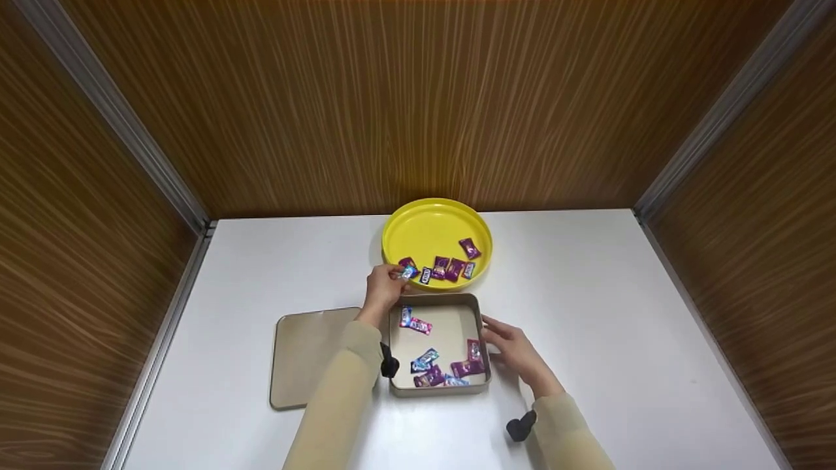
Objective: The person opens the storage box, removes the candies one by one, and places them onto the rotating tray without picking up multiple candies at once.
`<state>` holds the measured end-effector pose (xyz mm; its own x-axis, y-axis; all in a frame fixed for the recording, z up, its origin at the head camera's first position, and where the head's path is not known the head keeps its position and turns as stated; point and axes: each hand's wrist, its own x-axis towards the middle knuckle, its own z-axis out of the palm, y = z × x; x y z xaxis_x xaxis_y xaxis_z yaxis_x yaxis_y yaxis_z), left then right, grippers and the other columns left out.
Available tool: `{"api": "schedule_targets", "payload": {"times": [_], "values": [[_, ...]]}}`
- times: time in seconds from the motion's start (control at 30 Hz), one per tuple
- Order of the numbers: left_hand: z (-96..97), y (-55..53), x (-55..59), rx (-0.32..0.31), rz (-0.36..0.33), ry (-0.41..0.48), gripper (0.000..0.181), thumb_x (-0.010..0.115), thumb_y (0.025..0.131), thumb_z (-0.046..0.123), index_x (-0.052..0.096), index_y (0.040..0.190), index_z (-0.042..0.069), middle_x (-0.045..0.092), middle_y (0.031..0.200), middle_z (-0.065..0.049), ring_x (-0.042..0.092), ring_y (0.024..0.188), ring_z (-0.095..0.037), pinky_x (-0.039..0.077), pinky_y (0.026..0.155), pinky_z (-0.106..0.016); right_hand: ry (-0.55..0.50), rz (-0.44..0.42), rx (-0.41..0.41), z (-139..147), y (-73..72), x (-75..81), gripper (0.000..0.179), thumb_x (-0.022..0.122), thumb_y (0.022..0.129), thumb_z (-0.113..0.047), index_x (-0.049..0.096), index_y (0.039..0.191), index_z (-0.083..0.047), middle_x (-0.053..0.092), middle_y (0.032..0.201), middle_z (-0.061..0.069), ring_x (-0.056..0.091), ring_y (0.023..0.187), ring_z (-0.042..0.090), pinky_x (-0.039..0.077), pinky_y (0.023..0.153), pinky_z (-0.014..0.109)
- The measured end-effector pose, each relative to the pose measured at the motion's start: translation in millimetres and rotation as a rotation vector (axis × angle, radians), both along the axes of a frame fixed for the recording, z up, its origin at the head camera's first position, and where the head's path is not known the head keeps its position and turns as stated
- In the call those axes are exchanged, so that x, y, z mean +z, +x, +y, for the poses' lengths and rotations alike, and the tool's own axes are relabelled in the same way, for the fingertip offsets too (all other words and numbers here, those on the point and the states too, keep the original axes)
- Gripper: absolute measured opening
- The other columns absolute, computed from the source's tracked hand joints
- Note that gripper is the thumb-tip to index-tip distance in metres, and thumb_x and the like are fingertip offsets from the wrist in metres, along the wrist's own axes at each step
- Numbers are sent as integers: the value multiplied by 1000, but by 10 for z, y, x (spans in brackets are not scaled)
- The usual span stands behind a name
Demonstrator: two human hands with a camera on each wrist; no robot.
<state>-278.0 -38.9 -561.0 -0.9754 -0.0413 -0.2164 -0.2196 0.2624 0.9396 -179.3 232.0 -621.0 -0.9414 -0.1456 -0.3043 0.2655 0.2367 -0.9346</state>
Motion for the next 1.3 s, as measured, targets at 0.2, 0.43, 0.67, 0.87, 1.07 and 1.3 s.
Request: {"api": "schedule_targets", "payload": {"times": [0.2, 0.43, 0.67, 0.87, 1.07, 1.3], "values": [[10, -29, -14, -94, 16, -72, 37, 52, 99, 5, 54, 134, -8, 63, 106, -15, 59, 89, -20, 51, 78, -29, -4, -8, -7, -11, 2, 7, 51, 55, 101, -27, 45, 147, -8, 48, 144, 20, 48, 129, 38, 47, 97, 50], [35, -16, 2, -110, 77, -29, 41, 46, 103, 10, 46, 139, -11, 55, 133, -24, 53, 120, -29, 42, 103, -39, -10, -6, -2, -17, 8, 25, 51, 54, 102, -27, 44, 148, -7, 48, 144, 20, 49, 127, 39, 48, 96, 50], [42, 70, 42, -128, 133, -88, 39, 51, 102, 12, 52, 136, -8, 61, 124, -21, 57, 116, -30, 47, 97, -38, -1, -1, 9, -10, -15, 7, 52, 55, 101, -27, 44, 148, -7, 48, 144, 20, 49, 128, 38, 47, 97, 51], [7, 193, 51, -194, 172, -157, 37, 54, 101, 12, 54, 133, -6, 60, 121, -20, 58, 113, -31, 49, 94, -38, -3, -7, 15, 2, -23, 7, 51, 54, 102, -26, 43, 148, -7, 47, 145, 19, 47, 130, 39, 45, 98, 52], [-21, 335, 36, -292, 221, -209, 36, 57, 98, 8, 55, 129, -9, 58, 120, -23, 59, 111, -34, 50, 94, -40, -19, -2, 9, 18, -24, 10, 52, 56, 101, -26, 44, 147, -6, 48, 143, 20, 48, 129, 39, 47, 96, 51], [27, 505, 31, -471, 231, -338, 42, 63, 94, 9, 55, 133, -4, 54, 126, -21, 55, 114, -32, 46, 97, -44, -26, -12, -4, 44, -26, 8, 52, 58, 99, -28, 46, 147, -9, 49, 144, 17, 48, 129, 37, 47, 97, 50]]}}
